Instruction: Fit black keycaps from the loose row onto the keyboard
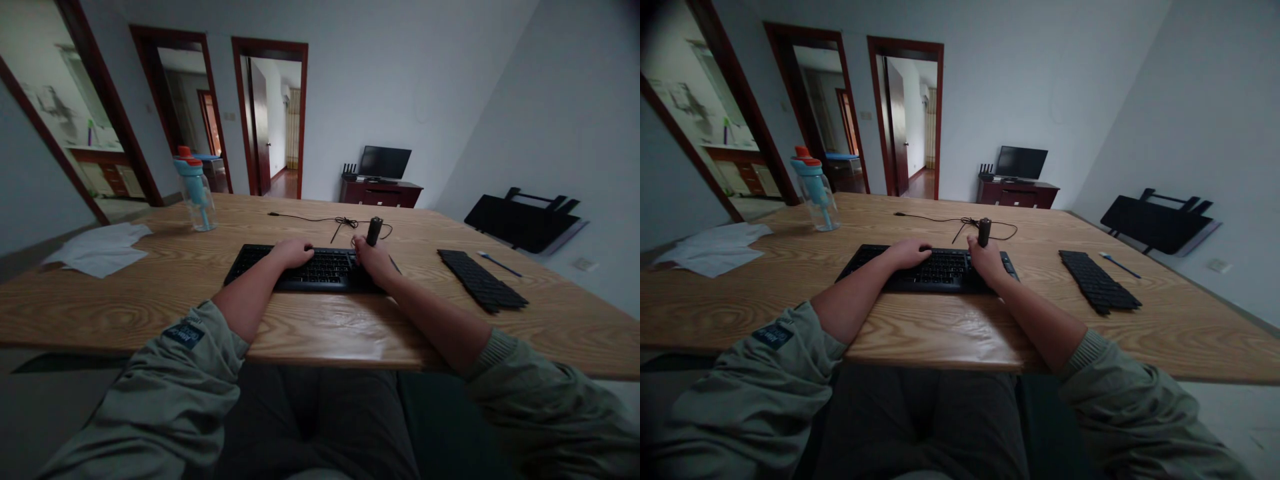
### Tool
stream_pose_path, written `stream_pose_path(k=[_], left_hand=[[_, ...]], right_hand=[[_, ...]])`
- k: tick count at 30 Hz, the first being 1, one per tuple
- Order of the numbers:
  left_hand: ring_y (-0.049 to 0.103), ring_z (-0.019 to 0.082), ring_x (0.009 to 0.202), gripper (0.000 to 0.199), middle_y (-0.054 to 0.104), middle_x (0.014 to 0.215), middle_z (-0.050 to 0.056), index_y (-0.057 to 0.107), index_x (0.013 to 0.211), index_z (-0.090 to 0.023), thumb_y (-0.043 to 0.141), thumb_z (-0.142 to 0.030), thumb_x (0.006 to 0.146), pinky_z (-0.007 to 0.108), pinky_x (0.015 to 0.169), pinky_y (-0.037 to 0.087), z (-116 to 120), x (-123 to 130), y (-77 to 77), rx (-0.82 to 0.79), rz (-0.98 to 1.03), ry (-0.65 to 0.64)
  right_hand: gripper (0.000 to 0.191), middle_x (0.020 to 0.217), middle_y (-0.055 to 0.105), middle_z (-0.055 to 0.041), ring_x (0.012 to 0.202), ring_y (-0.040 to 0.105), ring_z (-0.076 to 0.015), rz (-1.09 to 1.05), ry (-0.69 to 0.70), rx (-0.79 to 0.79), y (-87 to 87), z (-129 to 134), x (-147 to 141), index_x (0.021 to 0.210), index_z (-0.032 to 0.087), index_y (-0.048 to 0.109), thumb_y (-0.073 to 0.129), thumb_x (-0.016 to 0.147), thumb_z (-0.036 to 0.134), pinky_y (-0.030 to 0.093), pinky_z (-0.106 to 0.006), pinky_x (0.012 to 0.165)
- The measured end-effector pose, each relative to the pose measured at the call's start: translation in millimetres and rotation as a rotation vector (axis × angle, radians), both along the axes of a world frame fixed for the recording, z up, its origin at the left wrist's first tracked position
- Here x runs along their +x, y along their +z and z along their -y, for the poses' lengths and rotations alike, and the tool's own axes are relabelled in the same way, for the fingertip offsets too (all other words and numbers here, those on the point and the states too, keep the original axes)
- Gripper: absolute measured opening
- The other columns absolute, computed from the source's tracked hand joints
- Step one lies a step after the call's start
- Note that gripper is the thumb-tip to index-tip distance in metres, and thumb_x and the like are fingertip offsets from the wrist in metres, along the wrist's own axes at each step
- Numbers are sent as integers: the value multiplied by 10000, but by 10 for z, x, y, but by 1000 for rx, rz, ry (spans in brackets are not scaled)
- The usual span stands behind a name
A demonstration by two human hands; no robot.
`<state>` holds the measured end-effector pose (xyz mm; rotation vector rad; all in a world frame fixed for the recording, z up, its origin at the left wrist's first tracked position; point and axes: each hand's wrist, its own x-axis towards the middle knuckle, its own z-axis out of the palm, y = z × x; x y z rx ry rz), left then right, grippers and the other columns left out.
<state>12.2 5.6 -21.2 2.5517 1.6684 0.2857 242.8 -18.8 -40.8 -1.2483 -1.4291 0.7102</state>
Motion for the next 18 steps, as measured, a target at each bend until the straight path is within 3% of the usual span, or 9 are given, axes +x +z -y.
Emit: stream_pose_path(k=[3, 9, 13, 18], left_hand=[[640, 255, 1154, 395, 705, 1280, 50, 715, 1220, -277, 478, -417, 937, 351, 996, 490, 44, 18, 23, 1, -6, 15], [645, 258, 1143, 388, 711, 1266, 44, 719, 1207, -289, 473, -424, 939, 362, 991, 495, 68, 20, 45, -15, -23, 31], [655, 249, 1119, 391, 721, 1247, 45, 721, 1202, -280, 474, -426, 937, 347, 983, 498, 44, 10, 34, -22, -9, 16], [661, 249, 1107, 394, 729, 1230, 51, 727, 1195, -263, 490, -436, 931, 333, 964, 503, 8, -6, 17, -15, -10, 7]], right_hand=[[372, 544, 424, 23, 509, 381, -137, 100, -81, 30, 45, -36, -82, 621, 247, 419, 543, 843, 519, 307, -294, 490], [406, 544, 445, 6, 533, 401, -151, 237, -97, 85, 110, -56, -195, 587, 241, 414, 543, 853, 520, 300, -307, 516], [360, 564, 437, 20, 507, 391, -137, -14, -79, -26, 99, -51, -131, 632, 241, 446, 600, 814, 510, 335, -294, 479], [382, 511, 314, 72, 432, 287, -110, -386, 56, -88, 157, -18, 3, 660, 263, 390, 639, 787, 524, 336, -278, 430]])
